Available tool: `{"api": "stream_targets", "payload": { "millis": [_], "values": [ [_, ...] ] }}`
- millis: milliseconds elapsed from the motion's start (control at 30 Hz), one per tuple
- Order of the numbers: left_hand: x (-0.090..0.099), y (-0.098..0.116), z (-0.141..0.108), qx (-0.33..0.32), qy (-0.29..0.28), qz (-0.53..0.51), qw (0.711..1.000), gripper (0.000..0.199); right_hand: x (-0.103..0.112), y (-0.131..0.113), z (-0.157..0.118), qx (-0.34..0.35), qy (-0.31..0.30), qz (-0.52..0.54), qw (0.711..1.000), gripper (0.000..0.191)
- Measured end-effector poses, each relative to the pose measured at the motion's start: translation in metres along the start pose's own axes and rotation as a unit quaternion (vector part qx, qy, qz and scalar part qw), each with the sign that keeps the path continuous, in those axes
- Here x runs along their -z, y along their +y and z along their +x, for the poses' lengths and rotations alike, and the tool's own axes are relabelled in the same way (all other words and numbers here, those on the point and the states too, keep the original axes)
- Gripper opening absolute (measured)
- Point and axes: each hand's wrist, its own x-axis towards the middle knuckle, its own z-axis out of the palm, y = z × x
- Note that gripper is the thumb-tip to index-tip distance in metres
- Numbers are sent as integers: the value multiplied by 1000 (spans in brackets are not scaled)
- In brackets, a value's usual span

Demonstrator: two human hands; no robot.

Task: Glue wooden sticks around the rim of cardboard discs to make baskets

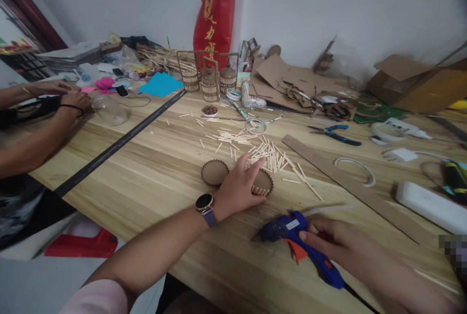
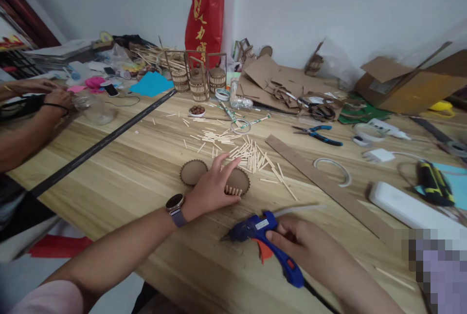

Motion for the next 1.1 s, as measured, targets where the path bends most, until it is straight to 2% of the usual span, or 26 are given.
{"api": "stream_targets", "payload": {
  "millis": [133,233,367,467,633,800,933,1100],
  "values": [
    [0,-1,0,-1,1,-10,1000,98,13,-5,3,24,22,-114,993,39],
    [0,-1,1,-2,-3,-14,1000,98,24,-15,10,47,71,-161,983,27],
    [0,0,1,0,-5,-11,1000,97,31,-27,40,92,156,-237,955,8],
    [-1,0,1,-3,3,-15,1000,98,33,-26,70,136,184,-277,933,14],
    [-1,0,1,-11,5,-17,1000,96,34,-11,97,126,154,-280,939,17],
    [-1,-1,0,-15,4,-4,1000,96,32,-3,92,121,124,-271,947,16],
    [-1,-2,0,-17,7,-8,1000,95,29,-2,88,131,123,-270,946,14],
    [-1,-2,0,-16,4,-11,1000,94,35,-15,78,191,111,-242,945,17]
  ]
}}
